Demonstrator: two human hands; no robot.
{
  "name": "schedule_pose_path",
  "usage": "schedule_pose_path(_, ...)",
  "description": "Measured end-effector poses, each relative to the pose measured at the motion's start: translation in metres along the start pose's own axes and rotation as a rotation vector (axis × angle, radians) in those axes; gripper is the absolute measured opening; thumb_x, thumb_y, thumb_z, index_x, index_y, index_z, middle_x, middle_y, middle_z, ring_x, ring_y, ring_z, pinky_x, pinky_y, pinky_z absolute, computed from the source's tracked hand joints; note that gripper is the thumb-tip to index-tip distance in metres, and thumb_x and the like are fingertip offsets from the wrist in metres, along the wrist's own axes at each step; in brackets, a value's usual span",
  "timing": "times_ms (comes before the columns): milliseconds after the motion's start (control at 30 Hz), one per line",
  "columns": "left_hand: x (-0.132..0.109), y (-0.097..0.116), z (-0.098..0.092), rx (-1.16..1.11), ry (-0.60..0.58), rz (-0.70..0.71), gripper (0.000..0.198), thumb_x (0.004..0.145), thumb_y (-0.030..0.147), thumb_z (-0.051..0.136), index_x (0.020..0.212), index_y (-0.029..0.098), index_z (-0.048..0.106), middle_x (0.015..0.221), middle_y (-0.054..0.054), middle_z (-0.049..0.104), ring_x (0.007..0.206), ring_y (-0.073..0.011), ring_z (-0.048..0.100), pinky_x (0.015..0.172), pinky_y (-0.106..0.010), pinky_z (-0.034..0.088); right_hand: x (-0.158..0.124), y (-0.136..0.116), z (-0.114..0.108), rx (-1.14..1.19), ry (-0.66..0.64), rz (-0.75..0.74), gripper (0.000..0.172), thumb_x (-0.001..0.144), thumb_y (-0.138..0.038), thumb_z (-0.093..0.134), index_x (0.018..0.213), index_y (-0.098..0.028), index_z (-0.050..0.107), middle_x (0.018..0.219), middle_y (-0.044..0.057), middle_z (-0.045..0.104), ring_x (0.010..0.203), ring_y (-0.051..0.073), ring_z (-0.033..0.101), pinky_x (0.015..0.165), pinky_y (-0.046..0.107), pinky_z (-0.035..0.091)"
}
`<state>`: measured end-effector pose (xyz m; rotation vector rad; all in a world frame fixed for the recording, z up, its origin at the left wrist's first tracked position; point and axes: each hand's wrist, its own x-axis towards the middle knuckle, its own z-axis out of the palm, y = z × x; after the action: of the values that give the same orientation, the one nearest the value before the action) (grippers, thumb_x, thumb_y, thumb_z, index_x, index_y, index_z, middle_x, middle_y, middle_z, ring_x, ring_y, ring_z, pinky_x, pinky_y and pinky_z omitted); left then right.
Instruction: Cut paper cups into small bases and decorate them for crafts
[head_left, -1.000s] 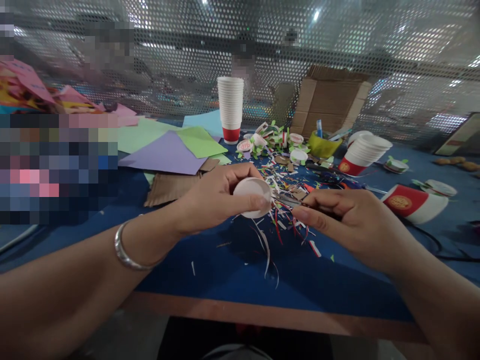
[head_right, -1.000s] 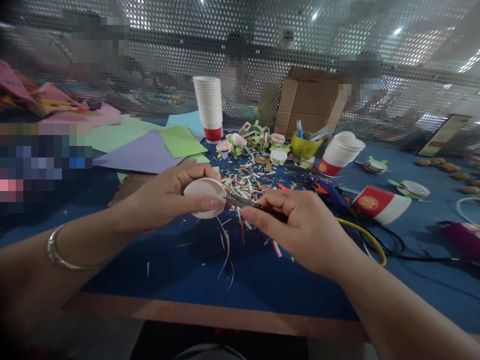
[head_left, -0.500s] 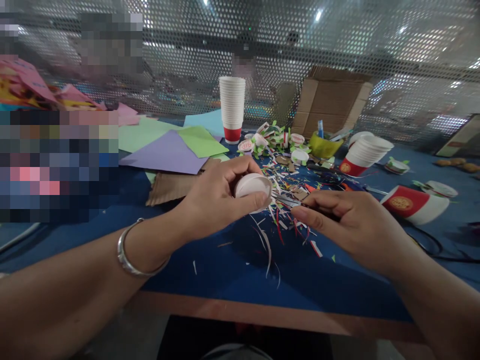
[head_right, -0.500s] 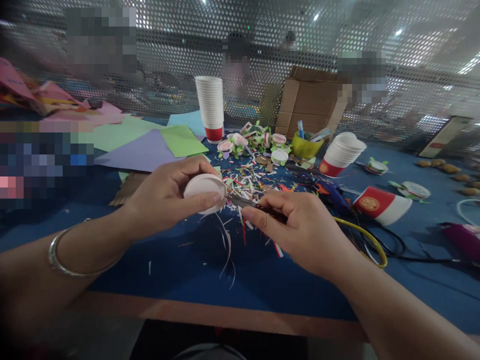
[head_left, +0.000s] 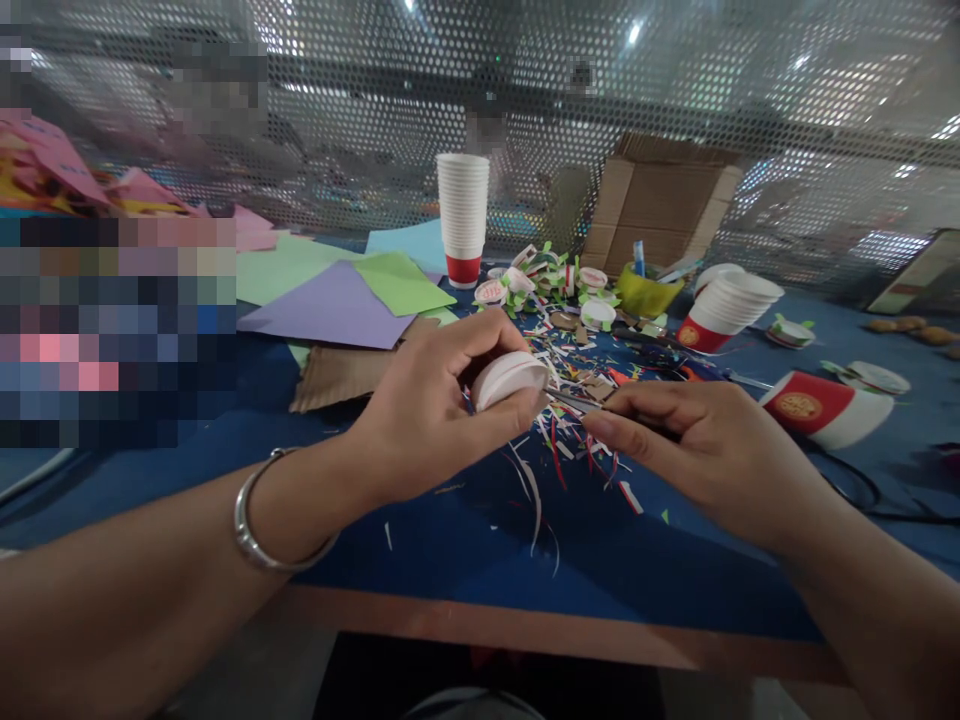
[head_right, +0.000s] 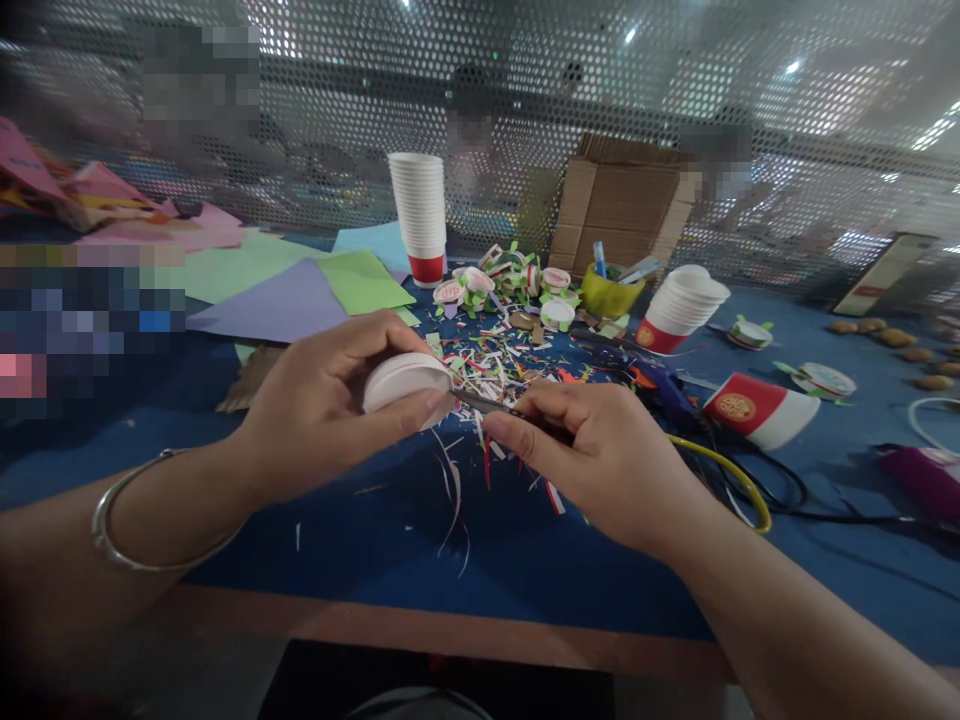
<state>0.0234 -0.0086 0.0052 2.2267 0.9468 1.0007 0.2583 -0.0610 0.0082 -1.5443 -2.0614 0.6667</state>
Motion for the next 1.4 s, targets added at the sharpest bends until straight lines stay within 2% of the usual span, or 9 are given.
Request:
schedule_pose_path(133,-0.005,0.006,0.001,0.141,0.064,0.050,0.014,0.087,0.034,0.068,0.088,0.022,0.060,0.078,0.001,0.063,0.066,-0.0141,0.052,0.064,-0.028,0.041,0.000,-0.001,-0.001,0.018,0.019,-0.016,0.048,0.098,-0.058,0.055,0.073,-0.019,0.068,0.064,0.000,0.065,0.059,0.014,0.056,0.053,0.028,0.036)
schedule_pose_path(300,-0.008,0.008,0.000,0.197,0.123,0.081,0.011,0.087,0.031,0.067,0.088,0.023,0.059,0.078,0.001,0.063,0.067,-0.0146,0.051,0.065,-0.030,0.040,0.000,-0.003,0.001,0.046,0.026,-0.018,0.048,0.098,-0.058,0.056,0.074,-0.018,0.069,0.066,0.001,0.066,0.060,0.014,0.056,0.054,0.028,0.035)
schedule_pose_path(767,-0.009,0.010,0.000,0.159,0.076,0.062,0.013,0.087,0.033,0.067,0.088,0.023,0.059,0.079,0.000,0.063,0.067,-0.0153,0.052,0.063,-0.030,0.040,-0.002,-0.001,0.001,0.048,0.013,-0.025,0.047,0.098,-0.057,0.056,0.075,-0.019,0.069,0.066,0.001,0.063,0.059,0.013,0.054,0.054,0.028,0.036)
schedule_pose_path(900,-0.007,0.008,-0.001,-0.017,0.039,-0.034,0.016,0.084,0.031,0.071,0.087,0.020,0.060,0.074,0.002,0.059,0.065,-0.0122,0.051,0.060,-0.025,0.040,-0.002,0.000,-0.001,0.079,-0.037,-0.004,0.049,0.098,-0.059,0.055,0.075,-0.019,0.070,0.067,0.001,0.064,0.060,0.013,0.054,0.055,0.028,0.036)
schedule_pose_path(1100,0.001,-0.007,0.000,-0.492,-0.107,-0.268,0.025,0.080,0.035,0.079,0.090,0.018,0.064,0.083,0.001,0.066,0.070,-0.0104,0.057,0.059,-0.021,0.043,-0.001,0.001,-0.004,0.177,-0.104,0.066,0.053,0.095,-0.065,0.056,0.071,-0.019,0.067,0.062,0.000,0.059,0.056,0.013,0.051,0.051,0.027,0.037)
schedule_pose_path(1233,0.003,-0.009,0.002,-0.722,-0.150,-0.407,0.028,0.078,0.032,0.082,0.089,0.018,0.062,0.080,0.002,0.067,0.070,-0.0101,0.060,0.060,-0.020,0.044,-0.002,0.000,-0.006,0.172,-0.070,0.047,0.051,0.095,-0.063,0.057,0.074,-0.019,0.070,0.065,0.001,0.062,0.056,0.013,0.051,0.051,0.026,0.039)
schedule_pose_path(1400,0.004,-0.008,0.005,-0.796,-0.133,-0.462,0.030,0.074,0.026,0.085,0.088,0.018,0.061,0.082,0.002,0.067,0.072,-0.0095,0.061,0.066,-0.021,0.047,-0.003,0.001,-0.003,0.072,0.017,-0.017,0.049,0.098,-0.059,0.056,0.072,-0.019,0.068,0.061,0.000,0.061,0.055,0.012,0.051,0.051,0.026,0.038)
